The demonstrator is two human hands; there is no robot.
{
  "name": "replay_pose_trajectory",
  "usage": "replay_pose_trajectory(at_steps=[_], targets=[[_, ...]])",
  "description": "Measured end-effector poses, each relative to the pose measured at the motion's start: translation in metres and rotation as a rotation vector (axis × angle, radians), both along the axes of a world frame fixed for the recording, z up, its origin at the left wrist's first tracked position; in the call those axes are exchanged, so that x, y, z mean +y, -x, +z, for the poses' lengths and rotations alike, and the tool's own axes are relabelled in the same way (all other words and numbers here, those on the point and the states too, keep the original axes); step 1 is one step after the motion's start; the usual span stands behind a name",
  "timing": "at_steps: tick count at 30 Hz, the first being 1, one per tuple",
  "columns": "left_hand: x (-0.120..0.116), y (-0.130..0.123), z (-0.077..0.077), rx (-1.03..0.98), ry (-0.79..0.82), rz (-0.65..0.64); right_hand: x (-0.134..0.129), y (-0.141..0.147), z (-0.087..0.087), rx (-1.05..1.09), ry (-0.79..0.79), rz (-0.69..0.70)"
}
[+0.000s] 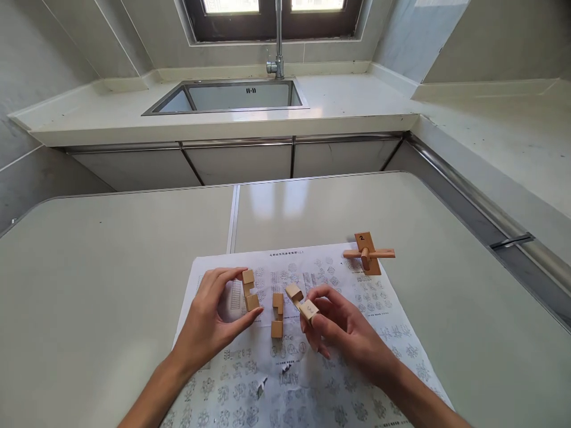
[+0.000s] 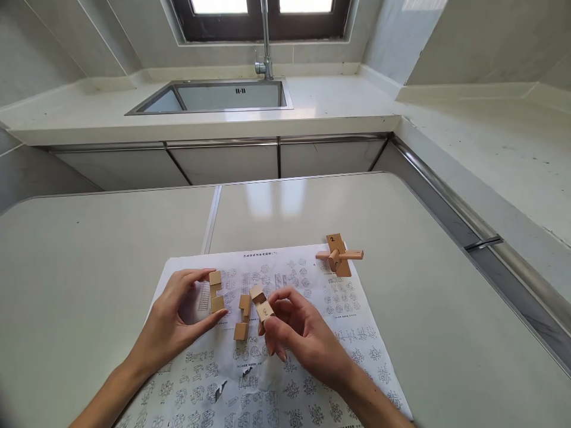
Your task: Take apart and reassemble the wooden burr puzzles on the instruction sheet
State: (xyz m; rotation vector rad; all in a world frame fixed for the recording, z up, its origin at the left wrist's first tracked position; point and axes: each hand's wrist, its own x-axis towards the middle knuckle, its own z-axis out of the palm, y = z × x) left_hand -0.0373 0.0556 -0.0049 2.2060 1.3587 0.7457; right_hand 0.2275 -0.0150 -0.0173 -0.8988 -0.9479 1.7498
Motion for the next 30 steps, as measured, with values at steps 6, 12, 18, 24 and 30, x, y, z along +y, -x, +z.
replay_pose_trajectory(at_steps=[6, 12, 18, 24, 30], targets=[[0.004, 0.001, -0.004, 0.142, -0.093, -0.060, 0.000, -0.001, 0.000, -0.006, 0.011, -0.010], [-0.003, -0.004, 0.003, 0.170, -0.124, -0.135, 0.000, -0.002, 0.000, -0.014, 0.011, -0.015], [-0.013, -0.013, -0.003, 0.204, -0.141, -0.257, 0.000, -0.004, -0.003, 0.004, 0.010, -0.038], [-0.022, -0.019, 0.000, 0.025, 0.033, -0.285, 0.000, -0.003, -0.008, 0.055, 0.032, -0.062], [-0.030, -0.020, 0.006, -0.450, 0.382, -0.254, -0.001, -0.003, -0.010, 0.058, 0.008, -0.031]])
